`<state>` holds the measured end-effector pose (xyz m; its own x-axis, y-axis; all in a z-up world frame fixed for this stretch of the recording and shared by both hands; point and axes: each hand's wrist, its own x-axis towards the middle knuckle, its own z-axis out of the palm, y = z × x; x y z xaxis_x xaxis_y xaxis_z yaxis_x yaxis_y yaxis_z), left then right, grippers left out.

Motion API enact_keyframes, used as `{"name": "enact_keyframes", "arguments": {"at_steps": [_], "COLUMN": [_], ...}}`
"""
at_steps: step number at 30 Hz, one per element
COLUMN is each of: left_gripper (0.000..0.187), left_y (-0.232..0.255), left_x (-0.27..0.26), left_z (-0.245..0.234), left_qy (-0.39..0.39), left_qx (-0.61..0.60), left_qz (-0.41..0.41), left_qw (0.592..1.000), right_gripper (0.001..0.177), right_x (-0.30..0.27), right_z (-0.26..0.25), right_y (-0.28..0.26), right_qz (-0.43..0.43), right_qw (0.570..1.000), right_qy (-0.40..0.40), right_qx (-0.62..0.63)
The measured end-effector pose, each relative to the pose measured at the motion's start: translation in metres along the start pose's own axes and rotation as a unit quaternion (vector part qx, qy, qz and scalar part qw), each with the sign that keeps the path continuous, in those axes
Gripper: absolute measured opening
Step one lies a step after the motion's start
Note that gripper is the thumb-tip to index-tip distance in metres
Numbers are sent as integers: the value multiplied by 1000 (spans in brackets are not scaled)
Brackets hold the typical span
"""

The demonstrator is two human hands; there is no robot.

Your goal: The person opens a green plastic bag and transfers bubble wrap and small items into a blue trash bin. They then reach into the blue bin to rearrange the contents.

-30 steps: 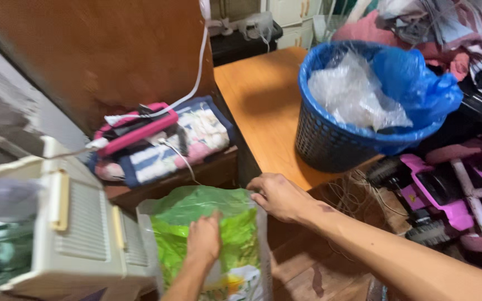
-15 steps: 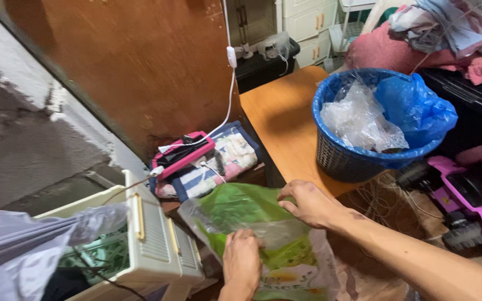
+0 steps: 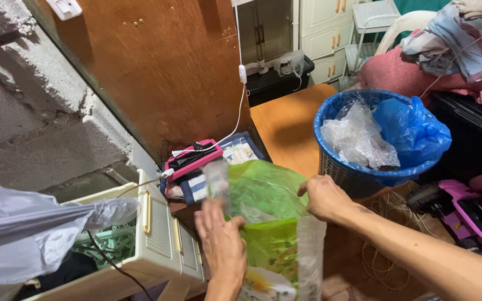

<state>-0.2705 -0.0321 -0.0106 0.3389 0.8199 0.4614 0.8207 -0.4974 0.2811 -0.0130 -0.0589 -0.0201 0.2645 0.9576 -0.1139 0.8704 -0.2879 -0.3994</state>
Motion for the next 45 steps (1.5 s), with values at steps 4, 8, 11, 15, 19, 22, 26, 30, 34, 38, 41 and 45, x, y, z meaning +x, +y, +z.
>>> {"name": "enact_keyframes", "arguments": {"at_steps": [4, 8, 11, 15, 19, 22, 26, 30, 34, 38, 41, 45], "left_gripper": [26, 26, 25, 29, 28, 37, 66, 39, 36, 35, 34, 33], "left_y": [16, 22, 20, 22, 24, 29, 36, 39, 35, 41, 47, 53], "left_x": [0, 5, 7, 11, 13, 13, 22, 38, 42, 39, 42, 50], "left_z": [-6, -9, -5, 15, 30, 29, 10, -21, -40, -40, -40, -45], "left_qy": [22, -95, -93, -65, 5, 33, 30, -15, 42, 43, 35, 67], "left_qx": [-46, -111, -141, -154, -169, -158, -170, -116, -103, -126, -118, -147], "left_qz": [-160, -328, -322, -337, -359, -348, -353, -441, -443, -439, -433, -413], "left_qw": [986, 933, 932, 927, 918, 924, 919, 890, 890, 889, 893, 897], "right_gripper": [52, 49, 46, 49, 45, 41, 35, 49, 75, 88, 89, 82], "right_x": [-1, -12, -22, -26, -30, -26, -5, 19, 35, 34, 33, 33], "right_z": [3, 6, 1, -13, -24, -23, -8, 21, 36, 19, 4, -10], "right_y": [9, 6, 7, 3, -1, -2, 14, 60, 87, 87, 71, 58], "right_qz": [-2, -2, 30, 11, -53, -89, -158, -195, -116, -114, -99, -104], "right_qw": [998, 998, 995, 997, 992, 983, 968, 947, 954, 969, 978, 987], "right_qy": [-40, -42, -53, -60, -89, -127, -195, -255, -260, -217, -182, -115], "right_qx": [51, 51, 80, 41, -75, -101, 16, 3, -89, -22, 9, 44]}}
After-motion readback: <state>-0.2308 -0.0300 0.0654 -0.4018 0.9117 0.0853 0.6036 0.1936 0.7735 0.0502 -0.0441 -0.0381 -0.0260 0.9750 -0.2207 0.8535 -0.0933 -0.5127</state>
